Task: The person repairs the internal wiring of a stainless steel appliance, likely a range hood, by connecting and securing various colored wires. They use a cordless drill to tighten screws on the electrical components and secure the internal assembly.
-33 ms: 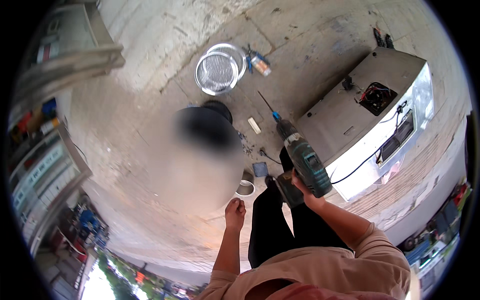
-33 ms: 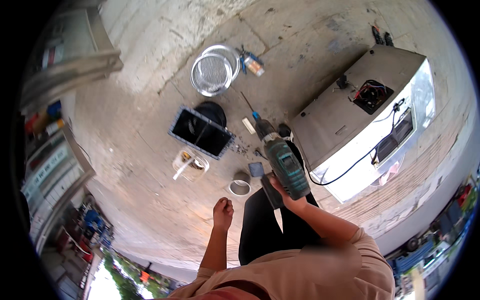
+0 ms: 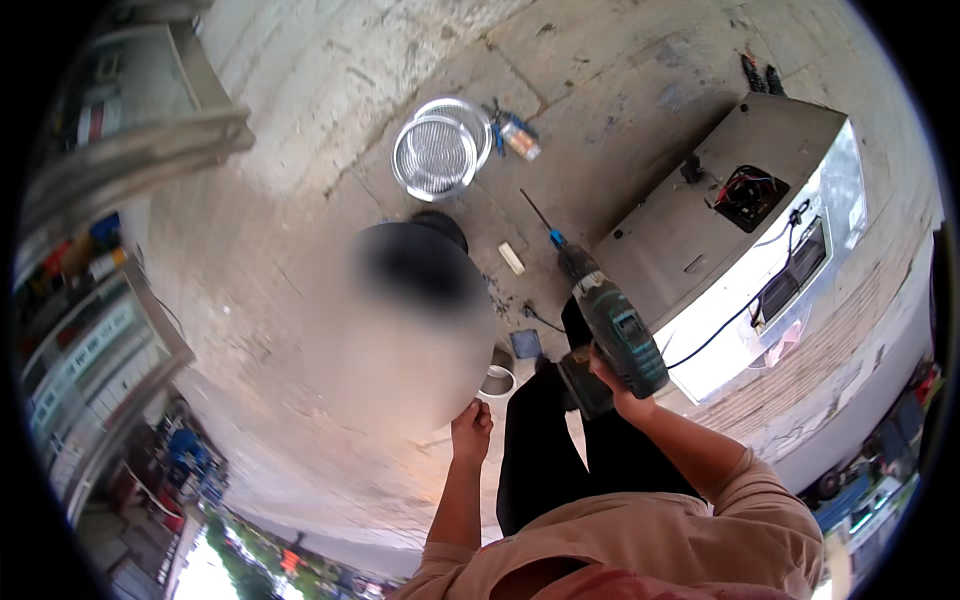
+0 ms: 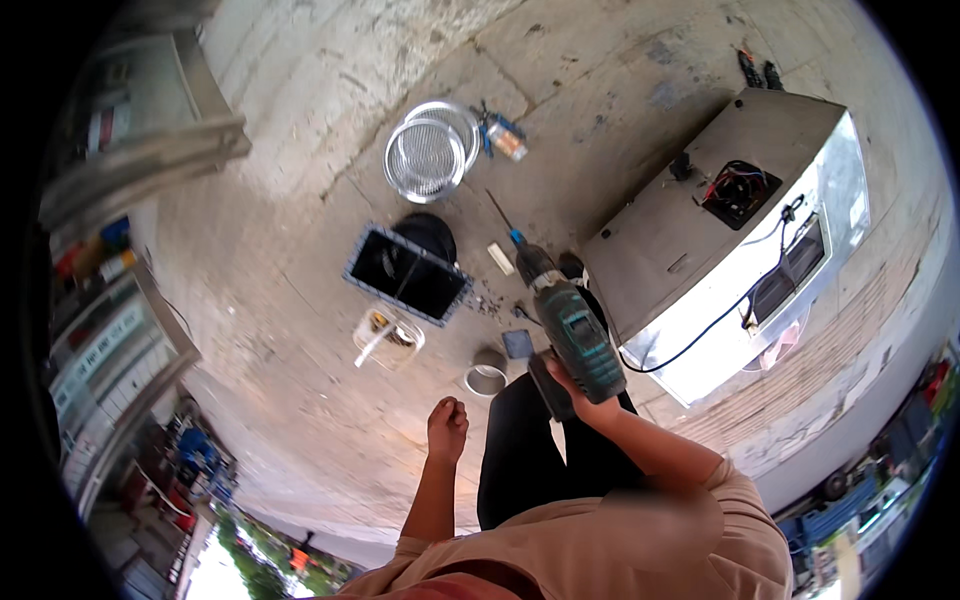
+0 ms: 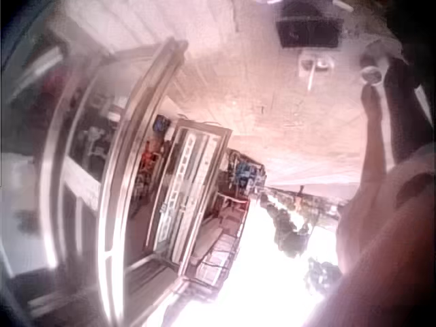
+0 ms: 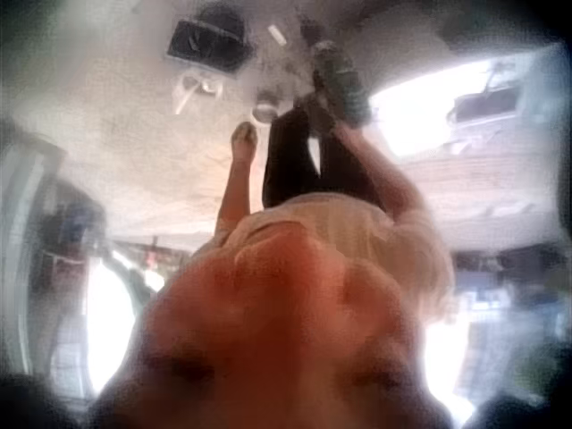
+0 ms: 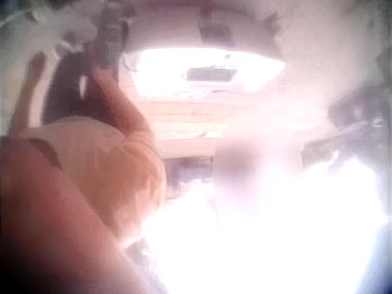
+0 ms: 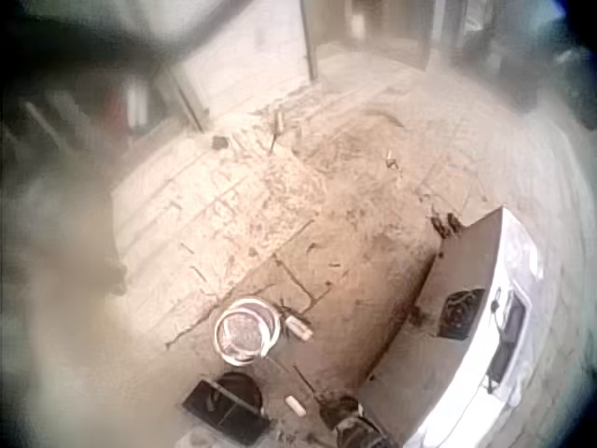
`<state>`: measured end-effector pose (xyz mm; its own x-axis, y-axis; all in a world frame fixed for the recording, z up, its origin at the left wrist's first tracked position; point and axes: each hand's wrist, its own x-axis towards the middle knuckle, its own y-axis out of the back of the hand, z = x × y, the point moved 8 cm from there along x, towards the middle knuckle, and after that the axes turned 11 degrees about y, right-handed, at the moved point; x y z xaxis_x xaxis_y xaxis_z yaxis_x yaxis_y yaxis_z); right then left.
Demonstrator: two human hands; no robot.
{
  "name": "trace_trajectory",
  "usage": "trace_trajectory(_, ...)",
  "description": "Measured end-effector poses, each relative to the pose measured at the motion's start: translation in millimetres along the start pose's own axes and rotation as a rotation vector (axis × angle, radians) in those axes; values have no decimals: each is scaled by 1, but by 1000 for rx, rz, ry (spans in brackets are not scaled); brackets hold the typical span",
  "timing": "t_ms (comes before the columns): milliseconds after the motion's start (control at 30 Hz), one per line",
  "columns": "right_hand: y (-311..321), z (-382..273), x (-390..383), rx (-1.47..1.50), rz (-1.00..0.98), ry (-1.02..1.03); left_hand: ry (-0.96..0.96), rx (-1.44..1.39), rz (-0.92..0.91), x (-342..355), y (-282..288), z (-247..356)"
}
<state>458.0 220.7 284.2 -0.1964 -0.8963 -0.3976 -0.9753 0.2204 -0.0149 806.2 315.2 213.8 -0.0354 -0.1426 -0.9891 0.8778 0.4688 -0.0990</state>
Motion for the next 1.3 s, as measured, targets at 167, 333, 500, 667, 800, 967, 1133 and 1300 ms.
trace_trajectory(167,73,-26,-7,12,152,-58,-153,301,28,-1,-67,81)
trace_trajectory(333,112,-66,11,252,354,-154,-29,258,90,-1,-131,144)
trace_trajectory(500,125,-94,50,279,480,-188,-80,373,157,28,-177,222)
trace_trajectory(667,115,-124,126,294,563,-110,-118,519,9,59,-272,303)
trace_trajectory(800,95,-163,159,349,590,-144,-120,549,42,60,-300,349)
trace_trajectory(967,91,-190,192,473,551,-133,-97,540,-26,55,-370,384)
trace_trajectory(1133,114,-187,204,471,524,-151,-58,639,-34,60,-435,372)
trace_trajectory(1300,172,-181,219,363,465,-194,-85,736,-65,58,-527,363)
